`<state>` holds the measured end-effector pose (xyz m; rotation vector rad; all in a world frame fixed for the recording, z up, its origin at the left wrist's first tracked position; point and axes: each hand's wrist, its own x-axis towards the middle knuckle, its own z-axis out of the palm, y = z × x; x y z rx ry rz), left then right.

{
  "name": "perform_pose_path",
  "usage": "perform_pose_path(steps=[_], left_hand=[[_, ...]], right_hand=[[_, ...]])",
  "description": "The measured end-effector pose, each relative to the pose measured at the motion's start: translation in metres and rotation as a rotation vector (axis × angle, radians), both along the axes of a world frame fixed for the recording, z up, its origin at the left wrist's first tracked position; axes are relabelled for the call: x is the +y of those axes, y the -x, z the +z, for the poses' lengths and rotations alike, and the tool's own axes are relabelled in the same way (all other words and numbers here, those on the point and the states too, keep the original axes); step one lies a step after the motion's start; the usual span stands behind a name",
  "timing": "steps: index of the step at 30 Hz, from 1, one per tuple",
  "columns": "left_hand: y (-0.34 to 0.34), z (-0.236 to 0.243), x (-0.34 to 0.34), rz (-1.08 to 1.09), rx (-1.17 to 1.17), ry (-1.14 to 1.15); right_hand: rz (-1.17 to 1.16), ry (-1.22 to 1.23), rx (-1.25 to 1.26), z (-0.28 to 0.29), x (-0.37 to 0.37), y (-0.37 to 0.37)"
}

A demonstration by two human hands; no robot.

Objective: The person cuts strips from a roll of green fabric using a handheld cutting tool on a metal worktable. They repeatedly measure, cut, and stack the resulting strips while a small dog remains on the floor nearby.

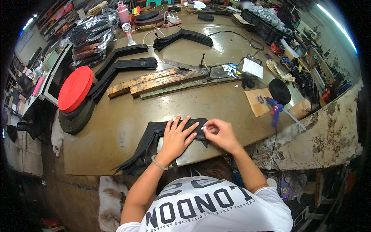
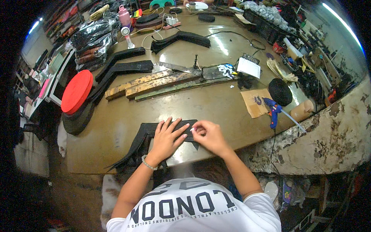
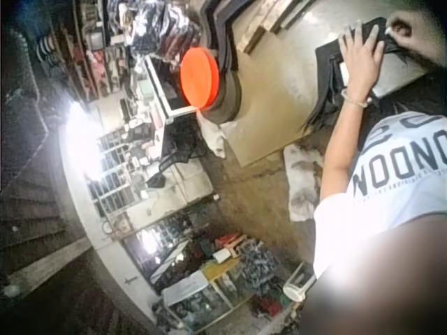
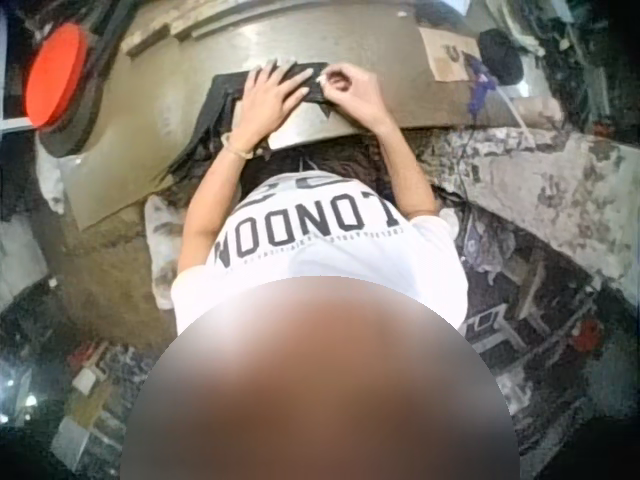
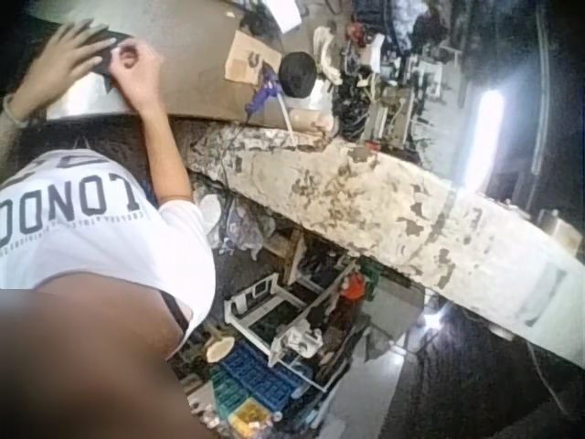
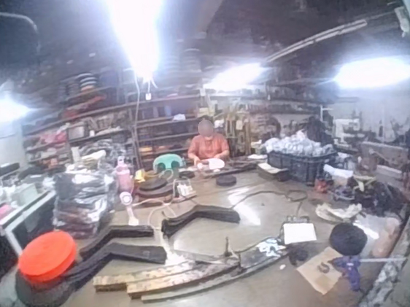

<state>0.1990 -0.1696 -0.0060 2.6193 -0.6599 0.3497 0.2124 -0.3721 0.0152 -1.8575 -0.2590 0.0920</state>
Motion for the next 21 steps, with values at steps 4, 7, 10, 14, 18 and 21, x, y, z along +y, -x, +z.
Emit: perform_pose_path(steps=[4, 7, 10, 14, 18, 21], left_hand=[[-0.001, -0.001, 0.000, -0.001, -0.018, 0.009], [0.000, -0.002, 0.000, 0.007, -0.021, 0.016], [0.000, -0.001, 0.000, 0.014, -0.018, 0.012], [-0.001, -0.002, 0.000, 0.009, -0.029, -0.003], [-0.001, -0.003, 0.000, 0.011, -0.033, 0.004], [-0.001, -0.003, 0.000, 0.016, -0.035, 0.006]], right_hand=[[-0.003, 0.241, -0.333, -0.003, 0.017, 0.003], [0.007, 0.380, -0.513, -0.009, 0.018, 0.004], [0.022, 0.494, -0.633, -0.010, 0.018, 0.019], [0.104, 0.543, -0.489, -0.001, 0.011, 0.032], [-0.028, 0.488, -0.386, 0.005, 0.009, 0.020], [-0.021, 0.584, -0.485, 0.002, 0.013, 0.011]])
